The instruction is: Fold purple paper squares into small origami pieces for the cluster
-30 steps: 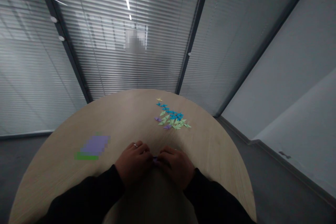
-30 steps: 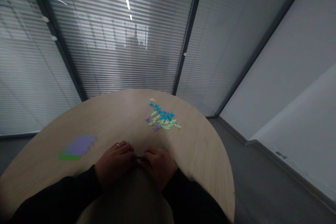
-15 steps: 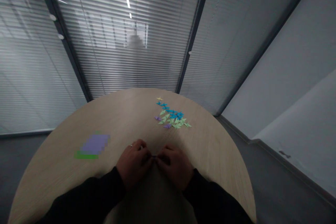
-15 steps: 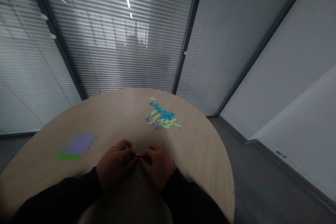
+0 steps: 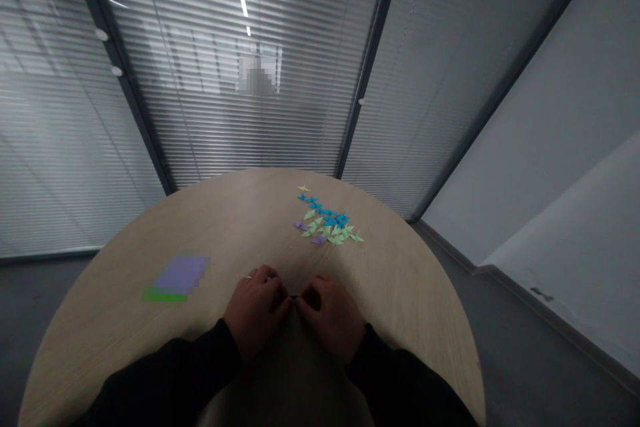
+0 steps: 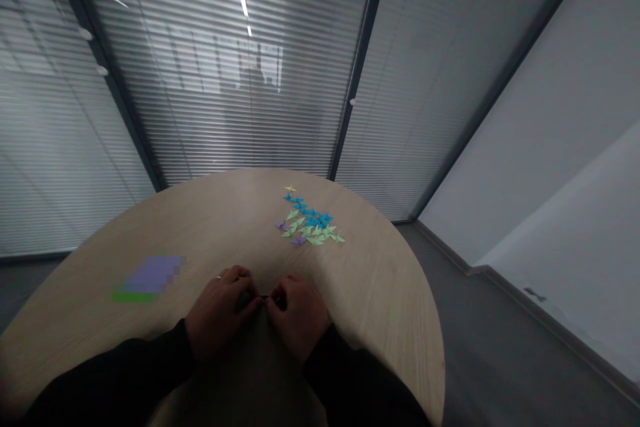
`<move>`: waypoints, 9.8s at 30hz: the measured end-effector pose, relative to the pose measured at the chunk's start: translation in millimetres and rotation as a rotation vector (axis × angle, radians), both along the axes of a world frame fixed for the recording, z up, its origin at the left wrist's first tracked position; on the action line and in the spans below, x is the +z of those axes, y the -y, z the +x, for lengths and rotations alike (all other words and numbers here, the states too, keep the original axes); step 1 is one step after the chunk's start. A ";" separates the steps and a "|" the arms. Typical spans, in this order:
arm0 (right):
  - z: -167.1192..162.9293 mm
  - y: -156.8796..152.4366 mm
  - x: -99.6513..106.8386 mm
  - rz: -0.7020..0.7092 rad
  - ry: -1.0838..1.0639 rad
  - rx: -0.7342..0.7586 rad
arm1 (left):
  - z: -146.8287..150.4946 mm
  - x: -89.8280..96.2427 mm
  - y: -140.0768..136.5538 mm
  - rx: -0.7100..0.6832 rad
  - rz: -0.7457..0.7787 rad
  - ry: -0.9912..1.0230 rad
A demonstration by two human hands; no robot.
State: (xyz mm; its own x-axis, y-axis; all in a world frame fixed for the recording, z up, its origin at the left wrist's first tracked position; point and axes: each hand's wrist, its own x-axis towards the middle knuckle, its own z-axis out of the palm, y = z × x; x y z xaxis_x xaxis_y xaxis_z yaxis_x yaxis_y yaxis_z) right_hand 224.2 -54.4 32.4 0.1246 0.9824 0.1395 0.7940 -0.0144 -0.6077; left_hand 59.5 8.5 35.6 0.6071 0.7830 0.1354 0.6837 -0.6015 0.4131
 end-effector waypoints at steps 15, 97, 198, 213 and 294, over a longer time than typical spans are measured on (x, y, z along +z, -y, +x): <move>3.4 15.3 20.8 0.026 0.557 0.314 | -10.7 9.1 -2.7 -0.253 0.331 -0.226; 11.1 -2.5 3.3 0.082 0.428 0.276 | -7.8 5.9 -14.8 -0.151 -0.069 0.048; -17.2 8.9 4.8 0.446 -0.707 -0.092 | 3.0 4.4 15.4 -0.007 -0.148 0.785; -26.1 7.3 5.8 0.405 -0.828 -0.155 | 4.8 4.2 16.4 0.070 -0.030 0.745; 2.0 -1.0 4.1 0.072 -0.694 -0.043 | 4.7 -3.2 3.3 0.008 -0.480 0.586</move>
State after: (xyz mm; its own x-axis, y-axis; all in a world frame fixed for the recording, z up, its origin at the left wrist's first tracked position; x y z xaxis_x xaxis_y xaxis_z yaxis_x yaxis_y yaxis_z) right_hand 226.3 -53.4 36.5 0.2473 0.9658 0.0782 0.2214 0.0223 -0.9749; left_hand 64.2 5.2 32.4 0.5349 0.8413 0.0774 0.2749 -0.2599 0.9257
